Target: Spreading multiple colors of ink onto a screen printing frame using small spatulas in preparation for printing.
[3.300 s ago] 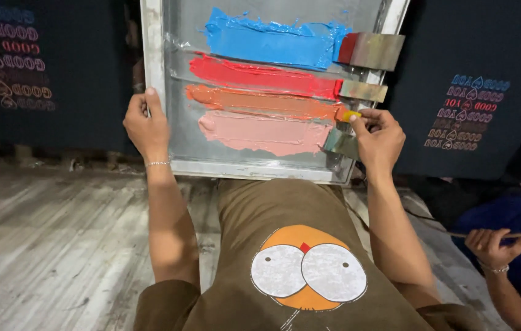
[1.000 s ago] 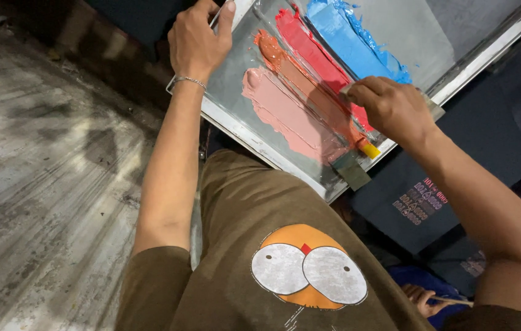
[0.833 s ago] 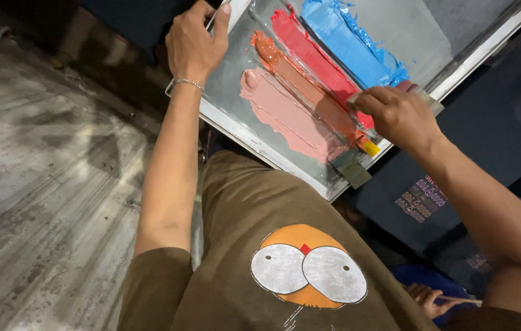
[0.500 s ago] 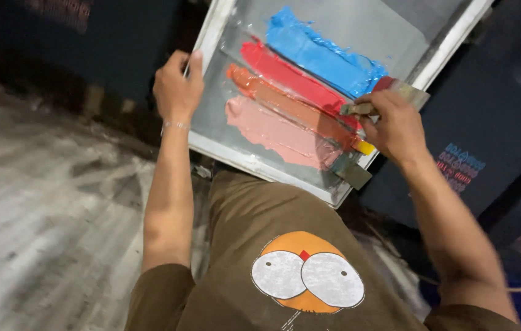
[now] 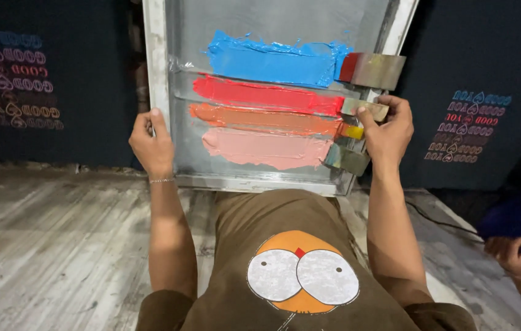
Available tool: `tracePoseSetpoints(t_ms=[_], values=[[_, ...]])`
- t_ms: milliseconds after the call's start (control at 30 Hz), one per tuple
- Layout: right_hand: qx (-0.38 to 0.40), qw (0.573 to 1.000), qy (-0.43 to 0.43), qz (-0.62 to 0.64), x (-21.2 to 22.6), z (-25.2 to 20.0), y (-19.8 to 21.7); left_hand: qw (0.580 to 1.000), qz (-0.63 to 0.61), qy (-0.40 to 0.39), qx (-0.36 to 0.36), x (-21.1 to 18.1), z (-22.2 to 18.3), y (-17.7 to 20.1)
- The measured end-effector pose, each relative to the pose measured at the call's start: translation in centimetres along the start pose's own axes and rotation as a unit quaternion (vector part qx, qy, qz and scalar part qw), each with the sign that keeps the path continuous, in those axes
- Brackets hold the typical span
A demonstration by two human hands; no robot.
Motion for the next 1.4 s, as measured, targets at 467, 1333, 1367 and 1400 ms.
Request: tracePoseSetpoints(t_ms=[467, 1333, 1367, 1400], values=[[-0.016, 0.987, 0.159, -0.029, 5.1, 4.5, -1.4, 0.999, -0.026, 0.004, -0.023, -1.1, -0.1, 0.3], [0.317, 0.457, 0.815, -0.160, 25.8, 2.9, -14.3, 0.998, 0.060, -0.002, -0.026, -2.1, -0.1, 1.4], [0.317, 0.460, 0.814, -0.160, 25.4, 3.1, -14.1, 0.998, 0.061, -0.004, -0.023, -2.2, -0.2, 1.4], [0.327, 0.461, 0.807, -0.172, 25.1, 3.3, -13.8, 0.998, 0.061, -0.004, -0.028, -2.3, -0.2, 1.4]])
Point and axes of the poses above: each hand's wrist, its own z-axis towards the middle knuckle, its own y-axis out of the back of the hand, x = y × z, the point moved 2 cm from there along z, towards the middle knuckle, and after that the axes turned 9 degrees about -x, right-handed, at the moved point
